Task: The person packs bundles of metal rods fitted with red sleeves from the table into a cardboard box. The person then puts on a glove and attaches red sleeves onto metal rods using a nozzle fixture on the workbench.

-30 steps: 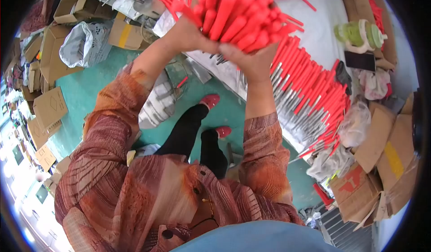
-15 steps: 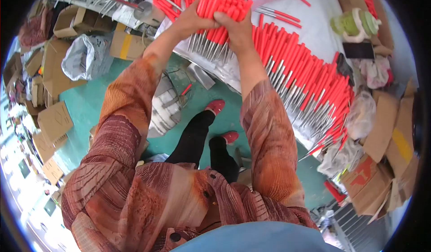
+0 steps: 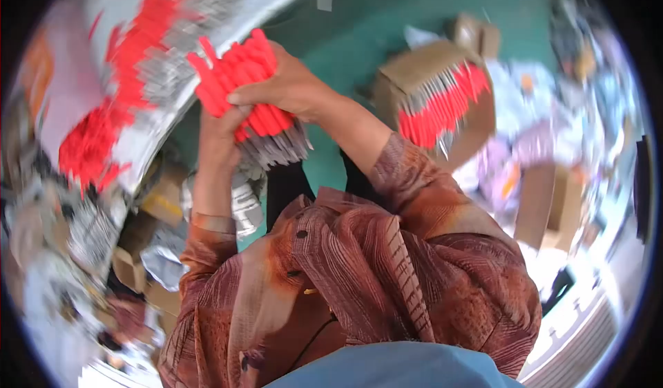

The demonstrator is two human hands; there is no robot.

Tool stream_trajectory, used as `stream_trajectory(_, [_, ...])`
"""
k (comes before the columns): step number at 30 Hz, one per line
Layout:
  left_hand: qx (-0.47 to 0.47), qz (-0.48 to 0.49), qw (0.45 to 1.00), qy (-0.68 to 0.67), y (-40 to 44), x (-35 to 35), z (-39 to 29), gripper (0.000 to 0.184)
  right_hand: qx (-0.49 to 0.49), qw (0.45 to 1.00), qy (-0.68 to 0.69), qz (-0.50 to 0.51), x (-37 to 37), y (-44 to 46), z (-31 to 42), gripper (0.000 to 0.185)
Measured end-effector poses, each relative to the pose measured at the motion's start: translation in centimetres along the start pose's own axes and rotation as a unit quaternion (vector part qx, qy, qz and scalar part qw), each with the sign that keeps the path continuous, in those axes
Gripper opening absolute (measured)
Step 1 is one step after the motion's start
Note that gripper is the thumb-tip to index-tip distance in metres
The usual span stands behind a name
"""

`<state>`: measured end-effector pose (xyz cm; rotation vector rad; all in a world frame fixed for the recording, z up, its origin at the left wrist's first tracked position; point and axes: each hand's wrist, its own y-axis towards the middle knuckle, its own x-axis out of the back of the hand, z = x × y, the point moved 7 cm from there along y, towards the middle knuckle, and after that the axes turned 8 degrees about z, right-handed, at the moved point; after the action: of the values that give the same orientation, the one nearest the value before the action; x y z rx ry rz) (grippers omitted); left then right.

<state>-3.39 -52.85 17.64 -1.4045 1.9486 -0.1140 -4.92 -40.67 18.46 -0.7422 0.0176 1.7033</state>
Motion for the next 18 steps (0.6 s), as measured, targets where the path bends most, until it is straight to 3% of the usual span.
stream_trajectory(3, [0.123,0.093,0.988,-0.030,0.0,-11.4,11.5,0.056,0.008,0.989,0.054,-0.138,11.8,-12.5,-1.6,0.075])
stream_trajectory(5, [0.233,0.151,0.956,-0.098,-1.7,-18.2,19.7,0.054,-0.059,0.976,0.108,-0.179,17.0,-21.2,-2.4,0.067])
stream_trajectory(7, [0.350,0.119,0.924,-0.099,-5.2,-24.8,30.6,0.052,-0.170,0.947,0.148,-0.230,24.3,-31.5,-6.0,0.055])
stream_trajectory(9, [0.412,0.122,0.892,-0.143,-7.3,-29.9,36.4,0.048,-0.251,0.920,0.183,-0.241,28.4,-37.6,-8.2,0.046])
stream_trajectory(12, [0.468,0.101,0.864,-0.156,-7.5,-33.6,44.7,0.049,-0.284,0.900,0.223,-0.243,34.0,-41.9,-11.4,0.044])
stream_trajectory(16, [0.537,0.048,0.812,-0.223,-5.1,-38.3,49.1,0.047,-0.316,0.902,0.173,-0.239,42.1,-43.1,-12.8,0.051])
stream_trajectory(18, [0.497,0.064,0.832,-0.238,-1.9,-39.8,50.8,0.049,-0.316,0.912,0.133,-0.228,45.4,-42.1,-11.7,0.052])
